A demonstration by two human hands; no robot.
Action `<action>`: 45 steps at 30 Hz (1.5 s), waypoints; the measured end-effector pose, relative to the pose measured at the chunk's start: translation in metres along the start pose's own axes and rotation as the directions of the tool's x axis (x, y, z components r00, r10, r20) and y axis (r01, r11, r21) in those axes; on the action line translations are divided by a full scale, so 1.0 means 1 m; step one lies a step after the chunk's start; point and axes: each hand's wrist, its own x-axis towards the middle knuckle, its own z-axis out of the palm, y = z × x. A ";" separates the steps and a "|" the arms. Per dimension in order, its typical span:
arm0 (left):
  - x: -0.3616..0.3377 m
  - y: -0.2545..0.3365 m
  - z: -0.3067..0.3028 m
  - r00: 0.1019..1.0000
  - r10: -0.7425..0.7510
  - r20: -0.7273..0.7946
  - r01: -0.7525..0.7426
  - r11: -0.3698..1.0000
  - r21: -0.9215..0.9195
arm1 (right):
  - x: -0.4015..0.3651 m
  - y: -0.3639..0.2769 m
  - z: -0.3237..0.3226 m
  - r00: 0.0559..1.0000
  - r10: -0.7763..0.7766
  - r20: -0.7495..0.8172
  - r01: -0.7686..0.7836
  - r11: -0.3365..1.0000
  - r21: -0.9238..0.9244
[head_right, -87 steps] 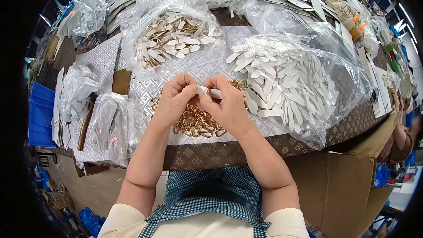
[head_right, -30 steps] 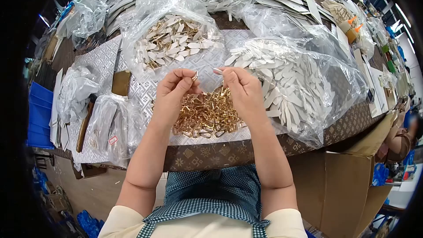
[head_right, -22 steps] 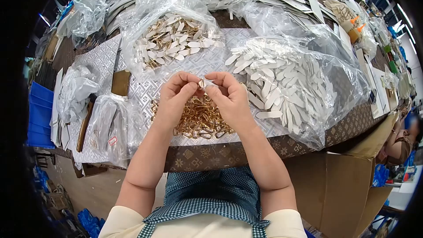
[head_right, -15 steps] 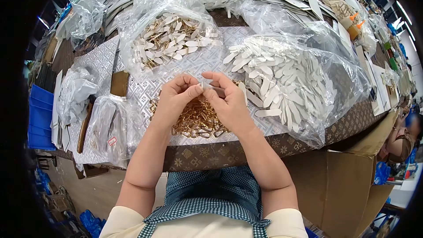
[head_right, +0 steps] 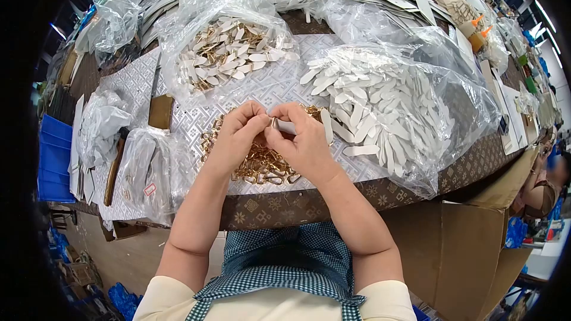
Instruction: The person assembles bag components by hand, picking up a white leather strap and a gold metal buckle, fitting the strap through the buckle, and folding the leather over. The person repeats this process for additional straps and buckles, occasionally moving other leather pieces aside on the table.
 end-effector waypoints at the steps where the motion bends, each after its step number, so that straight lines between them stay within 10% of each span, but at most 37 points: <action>1: 0.000 0.000 0.000 1.000 0.007 -0.008 -0.007 1.000 0.023 | 0.001 0.007 0.002 0.998 -0.052 -0.024 0.051 0.998 -0.042; 8: 0.002 -0.005 -0.001 0.999 0.038 -0.023 -0.036 0.998 0.058 | 0.001 -0.001 0.001 1.000 0.015 -0.020 -0.019 0.975 -0.221; 17: 0.007 0.005 -0.025 0.952 0.138 -0.273 -0.099 0.984 0.150 | 0.062 -0.024 -0.005 0.999 0.038 0.038 -0.039 0.998 0.041; 19: 0.009 0.004 -0.030 0.915 0.278 -0.293 -0.125 0.885 0.448 | 0.091 -0.033 -0.005 0.998 -0.008 0.057 0.007 1.000 0.020; 22: 0.005 -0.005 -0.027 0.883 0.469 -0.008 -0.223 0.435 0.872 | 0.111 -0.034 -0.013 0.954 -0.299 0.000 0.249 0.793 -0.556; 30: 0.005 -0.012 -0.016 0.895 0.420 0.147 -0.229 0.151 0.962 | 0.030 -0.020 -0.092 0.986 0.166 0.014 -0.119 0.760 -0.638; 37: 0.006 -0.014 -0.013 0.909 0.400 0.119 -0.245 0.282 0.928 | -0.011 0.004 -0.062 0.980 0.141 -0.139 -0.195 0.565 -0.802; 45: 0.004 -0.004 -0.009 0.987 0.135 -0.089 -0.093 0.926 0.366 | -0.003 0.026 -0.065 0.988 -0.061 -0.142 -0.069 0.650 -0.757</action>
